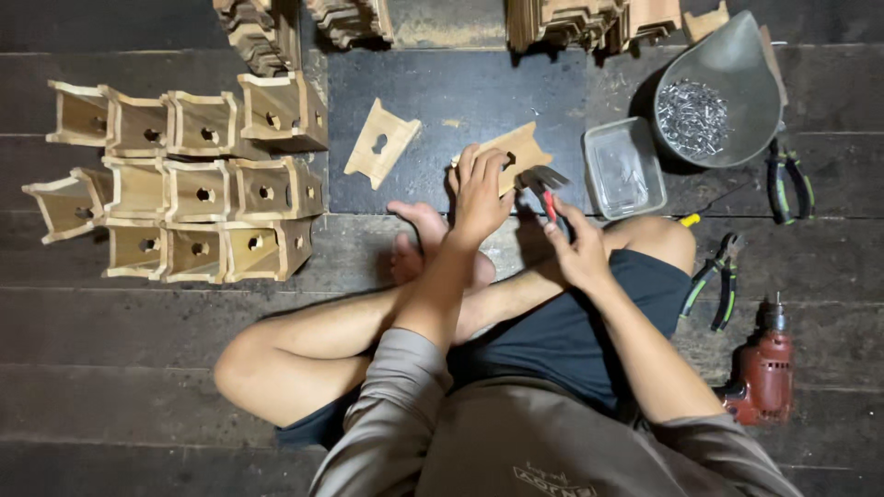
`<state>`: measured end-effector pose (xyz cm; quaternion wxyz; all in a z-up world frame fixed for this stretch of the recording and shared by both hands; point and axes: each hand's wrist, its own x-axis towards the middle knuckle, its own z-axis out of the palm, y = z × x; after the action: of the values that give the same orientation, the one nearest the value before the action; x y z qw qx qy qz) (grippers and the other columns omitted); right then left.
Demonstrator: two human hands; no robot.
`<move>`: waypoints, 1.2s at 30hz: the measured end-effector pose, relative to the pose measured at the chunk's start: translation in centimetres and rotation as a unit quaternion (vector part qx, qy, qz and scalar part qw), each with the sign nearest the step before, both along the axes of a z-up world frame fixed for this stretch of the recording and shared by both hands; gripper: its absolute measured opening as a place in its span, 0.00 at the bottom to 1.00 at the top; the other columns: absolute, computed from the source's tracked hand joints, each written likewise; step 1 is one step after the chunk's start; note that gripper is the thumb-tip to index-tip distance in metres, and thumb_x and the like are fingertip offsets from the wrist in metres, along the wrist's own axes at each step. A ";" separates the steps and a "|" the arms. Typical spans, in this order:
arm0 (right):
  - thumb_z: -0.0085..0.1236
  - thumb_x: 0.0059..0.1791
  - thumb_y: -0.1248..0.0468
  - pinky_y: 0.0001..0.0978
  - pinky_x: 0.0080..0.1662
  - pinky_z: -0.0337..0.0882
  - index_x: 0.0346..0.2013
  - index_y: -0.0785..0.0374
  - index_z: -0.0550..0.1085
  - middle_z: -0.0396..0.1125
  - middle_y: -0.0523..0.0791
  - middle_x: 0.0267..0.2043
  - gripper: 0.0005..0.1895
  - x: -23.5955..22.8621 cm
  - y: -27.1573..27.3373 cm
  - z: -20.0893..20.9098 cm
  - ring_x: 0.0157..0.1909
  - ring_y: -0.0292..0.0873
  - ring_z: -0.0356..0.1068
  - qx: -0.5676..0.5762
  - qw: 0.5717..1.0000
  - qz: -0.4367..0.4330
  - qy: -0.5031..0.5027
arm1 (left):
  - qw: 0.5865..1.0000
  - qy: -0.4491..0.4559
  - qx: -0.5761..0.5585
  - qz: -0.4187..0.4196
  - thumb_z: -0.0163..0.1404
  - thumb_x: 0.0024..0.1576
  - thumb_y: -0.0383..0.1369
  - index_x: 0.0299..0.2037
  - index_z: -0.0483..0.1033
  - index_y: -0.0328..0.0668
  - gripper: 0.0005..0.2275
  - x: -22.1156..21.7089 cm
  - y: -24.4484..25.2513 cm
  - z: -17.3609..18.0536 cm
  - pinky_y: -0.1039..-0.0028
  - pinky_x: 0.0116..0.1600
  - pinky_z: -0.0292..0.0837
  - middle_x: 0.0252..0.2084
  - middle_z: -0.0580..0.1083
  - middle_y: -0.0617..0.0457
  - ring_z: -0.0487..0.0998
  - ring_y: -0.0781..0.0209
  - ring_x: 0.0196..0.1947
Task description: The person assembles small wooden boxes by aligning pieces and using a small hammer and pliers to secure them.
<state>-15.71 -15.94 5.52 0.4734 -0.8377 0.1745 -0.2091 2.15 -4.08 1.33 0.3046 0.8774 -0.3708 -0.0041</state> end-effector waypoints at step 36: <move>0.57 0.51 0.43 0.59 0.41 0.72 0.49 0.63 0.78 0.70 0.57 0.47 0.27 -33.7 -1.8 -7.4 0.47 0.64 0.73 -0.341 0.779 -0.309 0.426 | 0.896 -0.351 -0.169 0.214 0.69 0.51 0.41 0.71 0.54 0.38 0.42 2.1 41.0 27.8 0.48 0.64 0.70 0.64 0.59 0.38 0.65 0.36 0.64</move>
<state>-49.37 -17.73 -1.90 -0.0564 -0.8490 0.5253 -0.0123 4.28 36.94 29.15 0.2916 0.8154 -0.2518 0.4320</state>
